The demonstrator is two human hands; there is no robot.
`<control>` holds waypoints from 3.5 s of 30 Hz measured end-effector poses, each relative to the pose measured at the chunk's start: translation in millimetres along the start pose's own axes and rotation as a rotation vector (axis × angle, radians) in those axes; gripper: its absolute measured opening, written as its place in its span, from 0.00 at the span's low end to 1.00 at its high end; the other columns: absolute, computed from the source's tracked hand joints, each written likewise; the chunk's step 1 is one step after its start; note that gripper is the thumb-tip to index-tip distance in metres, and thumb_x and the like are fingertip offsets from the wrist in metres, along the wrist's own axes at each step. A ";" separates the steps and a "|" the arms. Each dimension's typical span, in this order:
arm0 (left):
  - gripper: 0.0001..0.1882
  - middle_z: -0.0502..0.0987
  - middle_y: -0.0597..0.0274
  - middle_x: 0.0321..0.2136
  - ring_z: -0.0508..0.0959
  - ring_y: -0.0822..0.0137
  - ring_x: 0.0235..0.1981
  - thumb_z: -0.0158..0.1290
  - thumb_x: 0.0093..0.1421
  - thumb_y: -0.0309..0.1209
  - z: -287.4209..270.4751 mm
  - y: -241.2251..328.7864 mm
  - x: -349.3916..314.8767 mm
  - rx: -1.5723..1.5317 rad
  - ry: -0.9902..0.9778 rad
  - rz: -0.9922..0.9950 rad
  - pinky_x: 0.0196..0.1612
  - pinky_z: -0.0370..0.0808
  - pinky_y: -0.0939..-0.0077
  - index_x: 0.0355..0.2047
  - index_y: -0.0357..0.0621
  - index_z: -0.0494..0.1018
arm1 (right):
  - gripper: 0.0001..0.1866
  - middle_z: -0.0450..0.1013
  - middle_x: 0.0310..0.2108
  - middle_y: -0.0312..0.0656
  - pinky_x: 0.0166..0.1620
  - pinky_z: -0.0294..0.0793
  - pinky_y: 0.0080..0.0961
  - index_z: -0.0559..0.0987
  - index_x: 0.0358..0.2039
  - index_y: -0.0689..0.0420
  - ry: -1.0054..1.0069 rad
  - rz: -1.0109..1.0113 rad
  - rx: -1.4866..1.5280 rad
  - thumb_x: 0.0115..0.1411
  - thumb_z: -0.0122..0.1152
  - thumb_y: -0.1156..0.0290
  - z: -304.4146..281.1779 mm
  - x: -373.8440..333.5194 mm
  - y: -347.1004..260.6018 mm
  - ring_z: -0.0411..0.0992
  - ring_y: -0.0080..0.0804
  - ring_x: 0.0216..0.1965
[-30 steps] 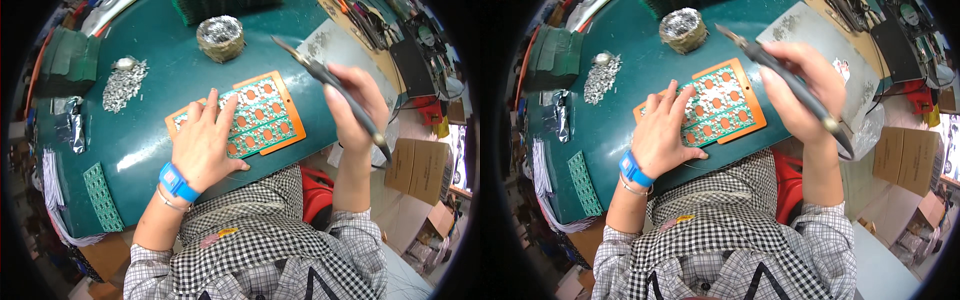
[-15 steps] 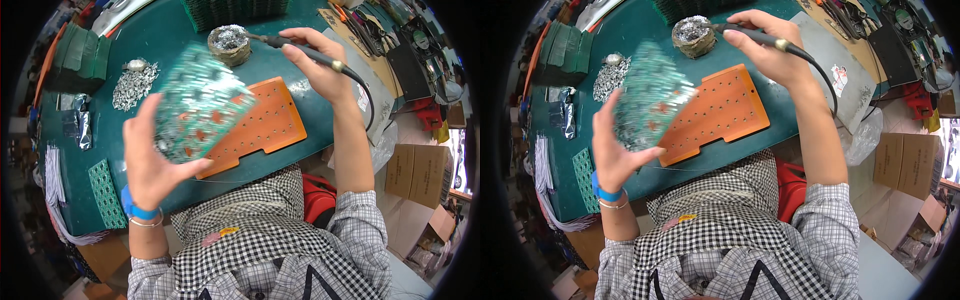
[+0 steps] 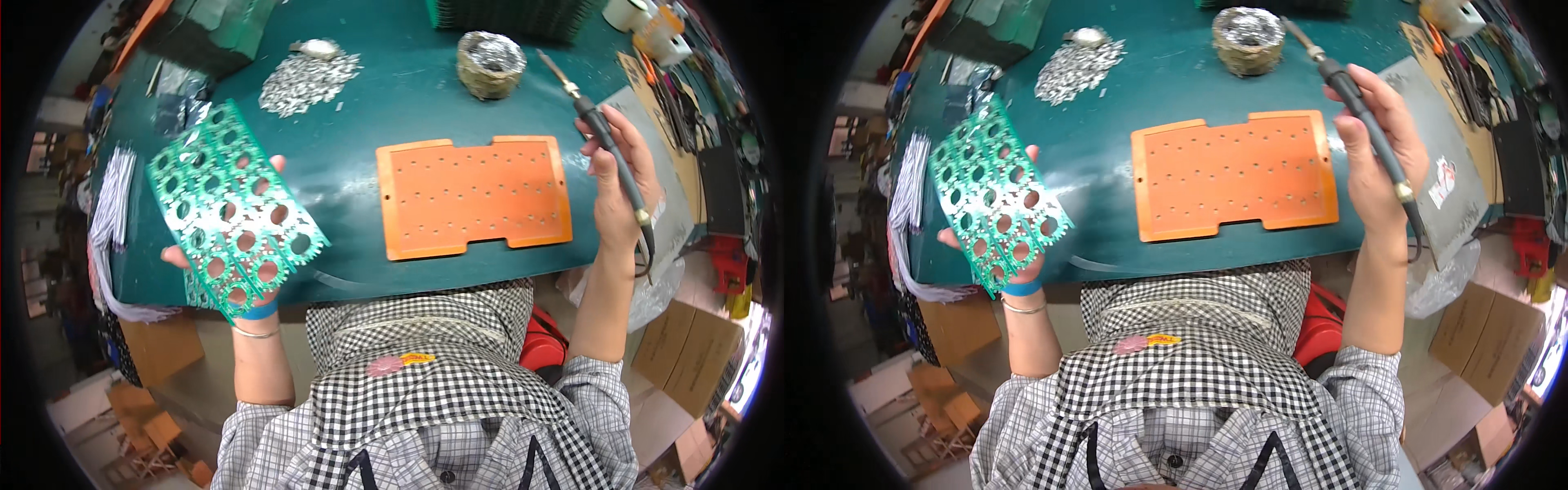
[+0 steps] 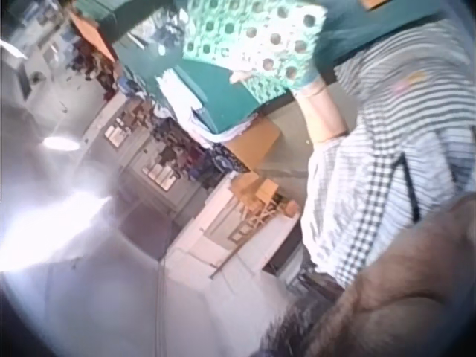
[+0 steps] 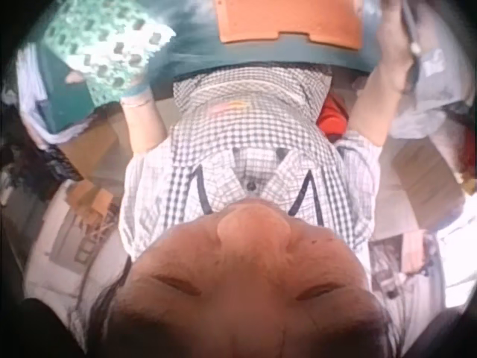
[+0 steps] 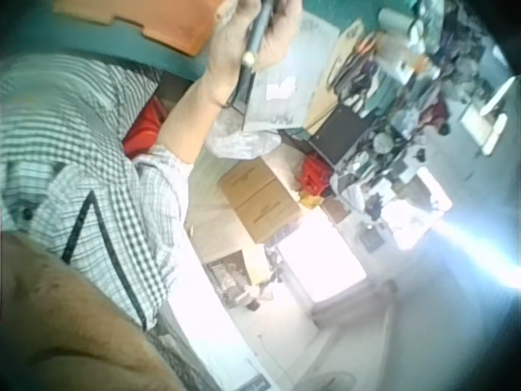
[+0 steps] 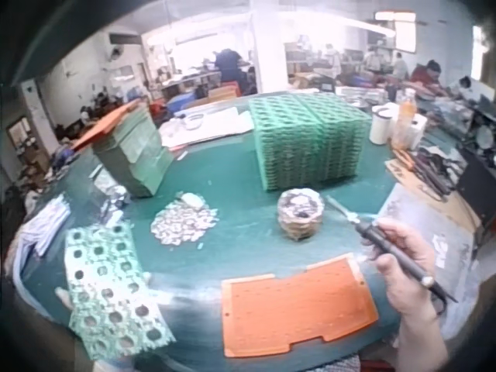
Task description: The person uses a soldering iron to apply solder to the pads of a green circuit board held in an orange jig. They repeatedly touch the iron to the board's surface, moving systematically across the grid of pads. The person briefly lifts the board to inspect it before continuing the soldering process.
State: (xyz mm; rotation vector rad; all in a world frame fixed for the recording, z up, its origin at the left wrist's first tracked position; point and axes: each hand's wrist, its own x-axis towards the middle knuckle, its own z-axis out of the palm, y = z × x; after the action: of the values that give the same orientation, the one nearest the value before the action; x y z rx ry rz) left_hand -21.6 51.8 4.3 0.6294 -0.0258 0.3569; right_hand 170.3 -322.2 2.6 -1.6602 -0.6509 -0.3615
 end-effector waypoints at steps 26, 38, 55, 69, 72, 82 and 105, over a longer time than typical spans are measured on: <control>0.65 0.52 0.26 0.71 0.62 0.33 0.68 0.45 0.53 0.80 -4.8 58.8 -58.5 -0.384 -0.013 0.004 0.62 0.68 0.29 0.76 0.43 0.46 | 0.13 0.80 0.50 0.60 0.44 0.82 0.37 0.73 0.30 0.60 -0.627 -0.235 -0.124 0.46 0.62 0.90 108.4 -95.8 -40.9 0.82 0.51 0.43; 0.65 0.39 0.39 0.76 0.68 0.47 0.65 0.45 0.55 0.79 -24.2 66.8 -71.9 -0.396 -0.138 -0.045 0.53 0.80 0.54 0.77 0.44 0.40 | 0.13 0.82 0.47 0.59 0.43 0.81 0.35 0.70 0.29 0.58 -0.464 -0.298 -0.139 0.47 0.55 0.92 99.3 -103.3 -55.4 0.84 0.42 0.33; 0.64 0.68 0.44 0.64 0.75 0.55 0.60 0.67 0.47 0.67 0.9 139.2 -115.9 0.765 0.387 0.454 0.59 0.78 0.57 0.70 0.34 0.57 | 0.13 0.81 0.48 0.59 0.42 0.82 0.36 0.69 0.29 0.59 -0.476 -0.296 -0.143 0.47 0.56 0.91 94.5 -98.8 -66.1 0.84 0.42 0.32; 0.57 0.84 0.47 0.45 0.82 0.49 0.50 0.71 0.37 0.69 -29.7 174.7 -42.4 2.473 0.644 -0.488 0.53 0.79 0.55 0.60 0.39 0.74 | 0.11 0.82 0.45 0.60 0.39 0.82 0.31 0.72 0.28 0.60 -0.432 -0.305 -0.247 0.48 0.58 0.90 92.4 -73.3 -64.4 0.83 0.41 0.33; 0.58 0.84 0.47 0.45 0.83 0.49 0.50 0.70 0.37 0.69 -40.9 164.5 -34.6 2.511 0.589 -0.562 0.52 0.80 0.56 0.60 0.39 0.73 | 0.10 0.82 0.46 0.58 0.39 0.83 0.29 0.73 0.29 0.60 -0.386 -0.261 -0.310 0.49 0.59 0.90 76.6 -52.5 -56.8 0.84 0.39 0.34; 0.56 0.85 0.49 0.34 0.86 0.51 0.37 0.68 0.32 0.75 -66.7 144.3 -32.0 2.655 0.588 -0.520 0.38 0.83 0.59 0.48 0.38 0.76 | 0.10 0.82 0.47 0.55 0.48 0.80 0.31 0.75 0.35 0.61 -0.316 -0.177 -0.410 0.57 0.60 0.90 51.2 10.8 -38.4 0.84 0.38 0.43; 0.22 0.66 0.66 0.11 0.62 0.75 0.06 0.37 0.76 0.36 116.8 166.1 -45.2 0.443 -0.787 0.160 0.09 0.60 0.79 0.26 0.39 0.70 | 0.11 0.81 0.32 0.47 0.39 0.77 0.43 0.76 0.40 0.50 0.064 -0.327 -0.620 0.58 0.66 0.74 36.4 196.8 32.3 0.79 0.56 0.36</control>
State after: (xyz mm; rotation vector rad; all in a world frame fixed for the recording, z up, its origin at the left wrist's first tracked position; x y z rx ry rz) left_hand -109.8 94.1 187.9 1.1814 -0.7699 0.2503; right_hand 341.0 -247.5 82.5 -2.1130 -0.8156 -0.9195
